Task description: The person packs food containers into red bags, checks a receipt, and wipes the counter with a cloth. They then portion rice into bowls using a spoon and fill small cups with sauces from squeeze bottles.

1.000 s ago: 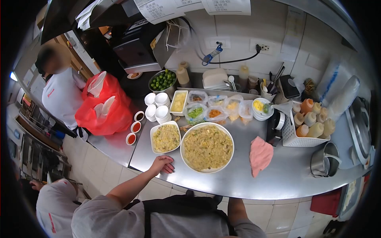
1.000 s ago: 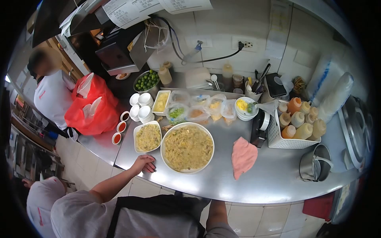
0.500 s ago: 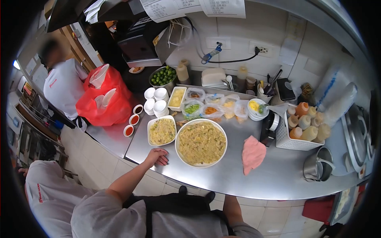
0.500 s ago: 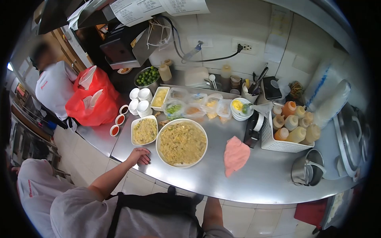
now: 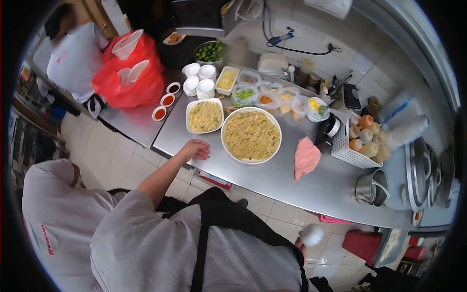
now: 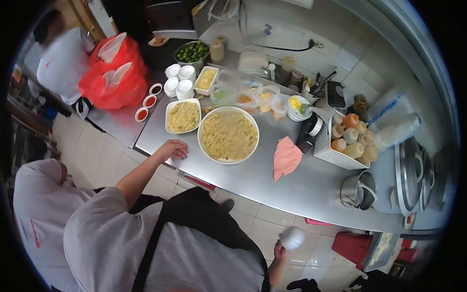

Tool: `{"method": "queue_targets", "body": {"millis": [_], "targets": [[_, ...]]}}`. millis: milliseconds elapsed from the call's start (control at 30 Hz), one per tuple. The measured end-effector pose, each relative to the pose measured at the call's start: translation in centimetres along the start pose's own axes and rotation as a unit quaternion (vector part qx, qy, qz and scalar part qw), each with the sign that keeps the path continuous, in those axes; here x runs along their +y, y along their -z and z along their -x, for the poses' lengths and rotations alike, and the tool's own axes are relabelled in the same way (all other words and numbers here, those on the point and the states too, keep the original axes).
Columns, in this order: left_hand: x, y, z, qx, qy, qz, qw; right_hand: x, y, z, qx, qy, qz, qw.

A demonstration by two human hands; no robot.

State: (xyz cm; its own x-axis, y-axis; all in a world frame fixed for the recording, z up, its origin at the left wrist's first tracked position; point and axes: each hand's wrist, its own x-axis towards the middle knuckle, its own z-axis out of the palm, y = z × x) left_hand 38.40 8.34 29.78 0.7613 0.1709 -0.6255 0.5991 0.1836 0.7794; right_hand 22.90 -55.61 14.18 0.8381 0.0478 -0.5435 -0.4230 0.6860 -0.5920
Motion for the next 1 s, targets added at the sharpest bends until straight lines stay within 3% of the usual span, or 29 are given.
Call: {"method": "queue_targets", "body": {"millis": [33,67,100,133,167,233,267,300,333,367,400,433,467,500,600,633,667,700,767,833,867,933,967,1000], "targets": [[0.9,0.0,0.8,-0.029,0.017,-0.051,0.998,-0.7,0.3,1.0,0.025,0.071,-0.046,0.996],[1.9,-0.1,1.3,-0.027,0.02,-0.046,0.998,-2.0,-0.3,1.7,-0.02,0.117,-0.099,0.988],[3.1,-0.1,1.8,-0.048,0.001,-0.126,0.991,-3.5,-2.0,2.3,-0.053,0.133,-0.083,0.986],[4.3,0.2,2.0,-0.07,-0.018,-0.206,0.976,-5.2,-3.8,2.3,0.042,0.148,-0.074,0.985],[6.0,0.7,1.9,-0.037,-0.051,-0.235,0.97,-6.8,-5.0,1.9,0.138,0.162,-0.065,0.975],[9.7,3.1,-0.7,0.051,-0.125,-0.276,0.952,-9.6,-4.0,-1.2,0.141,0.28,0.114,0.943],[11.0,5.0,-2.8,0.104,-0.16,-0.289,0.938,-12.4,-12.2,0.1,0.067,0.258,0.245,0.932],[11.9,7.1,-5.7,0.204,-0.264,-0.347,0.876,-13.4,-13.9,-1.3,0.114,0.283,0.329,0.894],[12.8,8.8,-8.3,0.292,-0.367,-0.393,0.791,-14.1,-14.3,-3.5,0.225,0.279,0.373,0.856],[14.5,9.9,-9.5,0.303,-0.322,-0.386,0.81,-14.6,-9.2,-8.6,0.249,0.372,0.393,0.804],[15.1,11.8,-13.0,0.336,-0.305,-0.469,0.758,-15.5,-9.6,-10.2,0.288,0.32,0.462,0.776],[15.1,14.1,-17.0,0.317,-0.298,-0.448,0.781,-15.7,-13.9,-9.9,0.331,0.28,0.498,0.751],[16.0,14.0,-17.5,0.293,-0.292,-0.447,0.793,-15.7,-15.6,-10.8,0.351,0.304,0.516,0.719],[16.3,14.1,-18.6,0.32,-0.285,-0.491,0.758,-15.5,-16.5,-11.5,0.36,0.302,0.515,0.717],[17.5,13.4,-19.2,0.359,-0.218,-0.519,0.745,-16.0,-17.2,-12.1,0.367,0.261,0.57,0.687],[17.5,14.1,-20.0,0.364,-0.218,-0.523,0.739,-16.0,-17.1,-12.2,0.41,0.3,0.7,0.502],[17.7,14.1,-19.8,0.36,-0.196,-0.526,0.745,-16.5,-18.2,-11.5,0.397,0.363,0.697,0.474],[18.1,14.2,-19.3,0.358,-0.173,-0.529,0.75,-17.8,-19.7,-10.9,0.394,0.377,0.693,0.472],[18.7,14.6,-19.1,0.337,-0.142,-0.415,0.833,-21.4,-22.5,-10.9,0.367,0.399,0.68,0.493],[18.3,14.3,-18.9,0.361,-0.166,-0.399,0.826,-25.2,-25.7,-11.3,0.334,0.414,0.665,0.524],[17.9,14.8,-19.6,0.402,-0.207,-0.432,0.78,-26.6,-27.7,-11.8,0.322,0.425,0.657,0.532],[17.8,13.6,-18.3,0.473,-0.272,-0.48,0.687,-29.1,-30.8,-14.1,0.308,0.506,0.635,0.496],[18.2,13.1,-17.1,0.479,-0.273,-0.475,0.686,-30.6,-32.0,-15.5,0.303,0.512,0.633,0.495],[18.4,13.0,-16.4,0.473,-0.264,-0.441,0.716,-31.9,-33.3,-17.3,0.28,0.523,0.66,0.461]]}}
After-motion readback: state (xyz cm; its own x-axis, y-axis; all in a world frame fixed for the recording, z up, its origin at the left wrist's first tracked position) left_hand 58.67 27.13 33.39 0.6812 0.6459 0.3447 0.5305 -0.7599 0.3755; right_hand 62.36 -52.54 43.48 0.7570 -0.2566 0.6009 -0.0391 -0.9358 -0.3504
